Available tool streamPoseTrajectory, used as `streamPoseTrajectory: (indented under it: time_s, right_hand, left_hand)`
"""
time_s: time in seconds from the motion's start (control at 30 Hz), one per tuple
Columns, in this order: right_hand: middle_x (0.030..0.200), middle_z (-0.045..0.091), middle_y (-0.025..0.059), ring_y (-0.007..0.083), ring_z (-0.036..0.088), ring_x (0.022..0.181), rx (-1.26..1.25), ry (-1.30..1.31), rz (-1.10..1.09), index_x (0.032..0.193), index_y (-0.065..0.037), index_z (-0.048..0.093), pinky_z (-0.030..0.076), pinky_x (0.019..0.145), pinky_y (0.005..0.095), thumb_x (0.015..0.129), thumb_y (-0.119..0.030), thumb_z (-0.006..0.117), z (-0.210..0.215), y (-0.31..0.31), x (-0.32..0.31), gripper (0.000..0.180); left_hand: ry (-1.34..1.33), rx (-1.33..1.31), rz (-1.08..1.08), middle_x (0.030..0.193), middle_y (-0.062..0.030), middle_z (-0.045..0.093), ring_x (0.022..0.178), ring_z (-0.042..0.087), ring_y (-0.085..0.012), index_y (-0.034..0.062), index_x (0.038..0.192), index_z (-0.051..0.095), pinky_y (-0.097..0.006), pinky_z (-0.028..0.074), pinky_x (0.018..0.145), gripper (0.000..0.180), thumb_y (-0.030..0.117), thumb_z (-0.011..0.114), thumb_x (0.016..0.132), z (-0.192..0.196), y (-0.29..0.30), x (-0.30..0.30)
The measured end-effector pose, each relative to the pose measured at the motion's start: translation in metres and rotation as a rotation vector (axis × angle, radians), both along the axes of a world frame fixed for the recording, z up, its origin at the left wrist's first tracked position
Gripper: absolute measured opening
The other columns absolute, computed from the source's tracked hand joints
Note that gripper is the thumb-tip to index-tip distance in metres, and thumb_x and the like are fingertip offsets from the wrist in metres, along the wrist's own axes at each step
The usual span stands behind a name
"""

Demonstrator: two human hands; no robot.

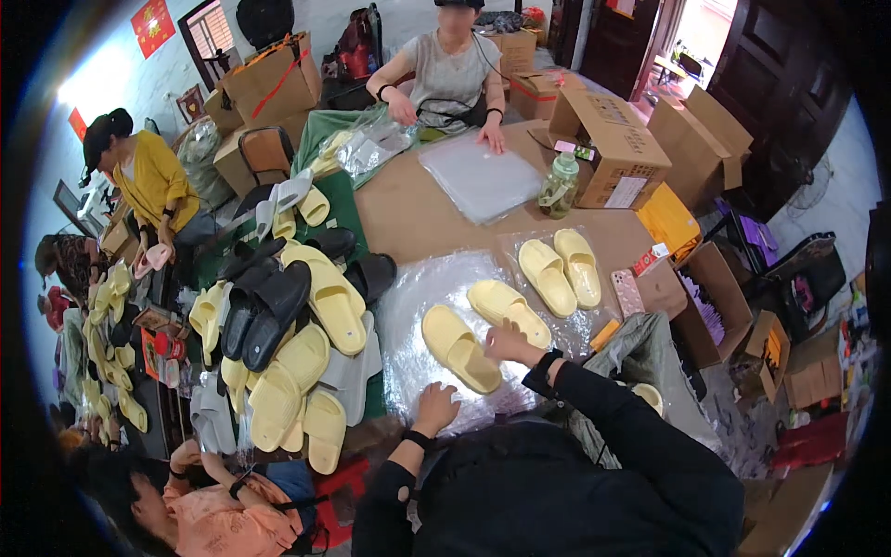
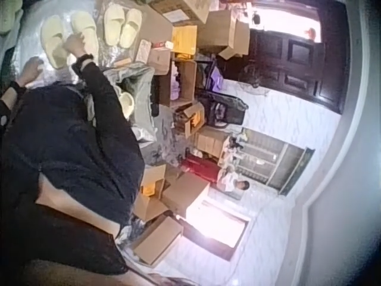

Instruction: Packaging yellow and grey foam slippers into plastic bags and cardboard boxes in a workshop environment.

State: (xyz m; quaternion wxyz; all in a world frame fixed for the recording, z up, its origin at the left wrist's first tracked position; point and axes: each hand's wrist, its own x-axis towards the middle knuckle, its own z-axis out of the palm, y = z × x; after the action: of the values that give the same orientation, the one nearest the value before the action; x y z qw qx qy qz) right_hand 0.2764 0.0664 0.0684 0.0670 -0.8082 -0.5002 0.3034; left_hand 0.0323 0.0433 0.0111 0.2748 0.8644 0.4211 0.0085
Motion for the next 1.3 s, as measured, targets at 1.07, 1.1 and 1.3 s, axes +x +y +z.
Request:
streamPoseTrajectory:
  time_s: [1.07, 1.1, 1.3]
  right_hand:
    - [0.097, 0.059, 0.0159, 0.0273, 0.052, 0.095, 0.300, 0.246, 0.475, 0.098, -0.005, 0.061, 0.042, 0.083, 0.0399, 0.081, -0.031, 0.052, -0.066, 0.026, 0.050, 0.032]
    - [0.094, 0.059, 0.0128, 0.0212, 0.056, 0.088, 0.404, 0.474, 0.359, 0.099, -0.006, 0.061, 0.043, 0.078, 0.0388, 0.086, -0.026, 0.049, -0.043, 0.022, 0.051, 0.027]
    - [0.108, 0.054, 0.0020, 0.0123, 0.050, 0.102, 0.245, 1.370, -0.260, 0.111, -0.005, 0.053, 0.042, 0.087, 0.0305, 0.085, -0.010, 0.053, 0.016, 0.018, 0.061, 0.027]
  left_hand:
    - [0.237, 0.103, -0.233, 0.134, -0.0200, 0.037, 0.119, 0.037, -0.0381, 0.0210, 0.132, 0.042, -0.047, 0.033, 0.098, 0.065, 0.038, 0.066, 0.074, -0.007, -0.013, -0.002]
    - [0.254, 0.128, -0.238, 0.133, -0.0198, 0.037, 0.119, 0.037, -0.0385, 0.0193, 0.132, 0.043, -0.047, 0.033, 0.098, 0.063, 0.038, 0.064, 0.076, -0.013, -0.014, -0.001]
    - [0.258, 0.100, -0.361, 0.135, -0.0170, 0.038, 0.123, 0.035, -0.0402, 0.0206, 0.130, 0.045, -0.050, 0.032, 0.098, 0.053, 0.034, 0.059, 0.081, -0.044, -0.008, 0.000]
